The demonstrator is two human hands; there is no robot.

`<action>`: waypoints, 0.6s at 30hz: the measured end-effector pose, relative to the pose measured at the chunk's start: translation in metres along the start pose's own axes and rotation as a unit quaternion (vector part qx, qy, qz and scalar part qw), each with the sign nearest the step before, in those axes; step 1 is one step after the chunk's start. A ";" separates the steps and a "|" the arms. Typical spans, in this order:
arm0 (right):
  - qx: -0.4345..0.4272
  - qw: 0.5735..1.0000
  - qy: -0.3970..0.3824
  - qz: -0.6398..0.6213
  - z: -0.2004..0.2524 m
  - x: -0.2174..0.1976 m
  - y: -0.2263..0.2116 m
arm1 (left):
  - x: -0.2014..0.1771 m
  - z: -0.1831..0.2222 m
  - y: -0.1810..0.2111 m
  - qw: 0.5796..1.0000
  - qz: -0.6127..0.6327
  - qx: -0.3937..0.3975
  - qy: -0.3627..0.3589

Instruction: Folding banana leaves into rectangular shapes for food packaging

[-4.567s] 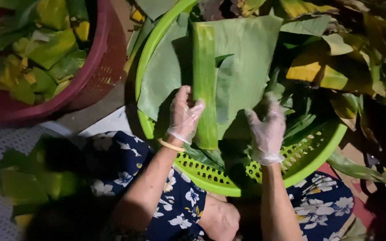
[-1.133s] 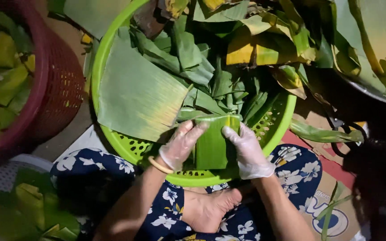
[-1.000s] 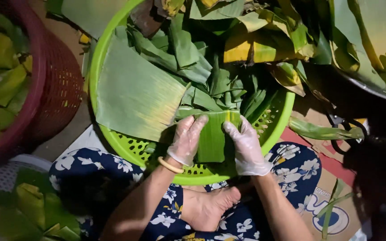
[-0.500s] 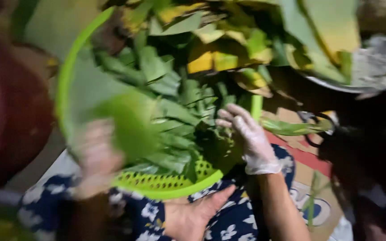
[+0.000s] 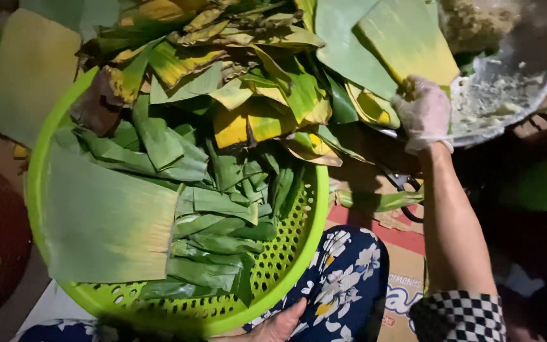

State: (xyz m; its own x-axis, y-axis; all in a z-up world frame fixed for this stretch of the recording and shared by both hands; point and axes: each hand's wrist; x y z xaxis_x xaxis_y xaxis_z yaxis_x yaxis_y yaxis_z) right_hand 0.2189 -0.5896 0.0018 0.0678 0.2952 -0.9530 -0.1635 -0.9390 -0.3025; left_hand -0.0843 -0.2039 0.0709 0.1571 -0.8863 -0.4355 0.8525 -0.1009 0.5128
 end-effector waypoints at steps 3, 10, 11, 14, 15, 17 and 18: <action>0.043 0.987 0.156 -0.010 -0.015 0.007 -0.008 | 0.002 -0.020 -0.004 0.988 -0.032 -0.018 -0.153; -0.155 0.968 0.114 0.160 -0.006 0.001 -0.077 | -0.014 0.007 0.014 0.978 0.102 -0.011 -0.182; -0.199 0.890 0.224 0.345 -0.018 0.021 -0.061 | -0.018 0.026 0.034 0.956 0.271 0.046 0.099; 0.362 0.909 -0.005 -0.204 0.008 -0.070 -0.215 | -0.063 0.018 0.049 0.973 0.153 -0.130 -0.113; 0.357 0.912 -0.009 -0.202 0.028 -0.061 -0.221 | -0.078 0.010 0.050 0.972 0.160 -0.133 -0.110; -0.321 0.907 0.221 -0.161 0.072 -0.044 -0.226 | -0.106 -0.004 0.049 0.861 0.005 -0.062 -0.504; -0.324 0.906 0.217 -0.162 0.104 -0.040 -0.262 | -0.111 -0.015 0.029 0.862 0.009 -0.064 -0.503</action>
State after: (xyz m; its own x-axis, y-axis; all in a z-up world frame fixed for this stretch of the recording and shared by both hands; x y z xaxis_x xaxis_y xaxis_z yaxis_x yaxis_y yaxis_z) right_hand 0.1571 -0.3377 0.1179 0.4133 0.6093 -0.6767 0.5369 -0.7633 -0.3593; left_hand -0.0695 -0.1020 0.1234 -0.2848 -0.8376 0.4663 0.9129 -0.0886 0.3984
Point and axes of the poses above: each hand's wrist, its own z-axis away from the middle knuckle, its own x-axis out of the palm, y = z × x, and after that the axes turned 1 degree about -y, right-handed
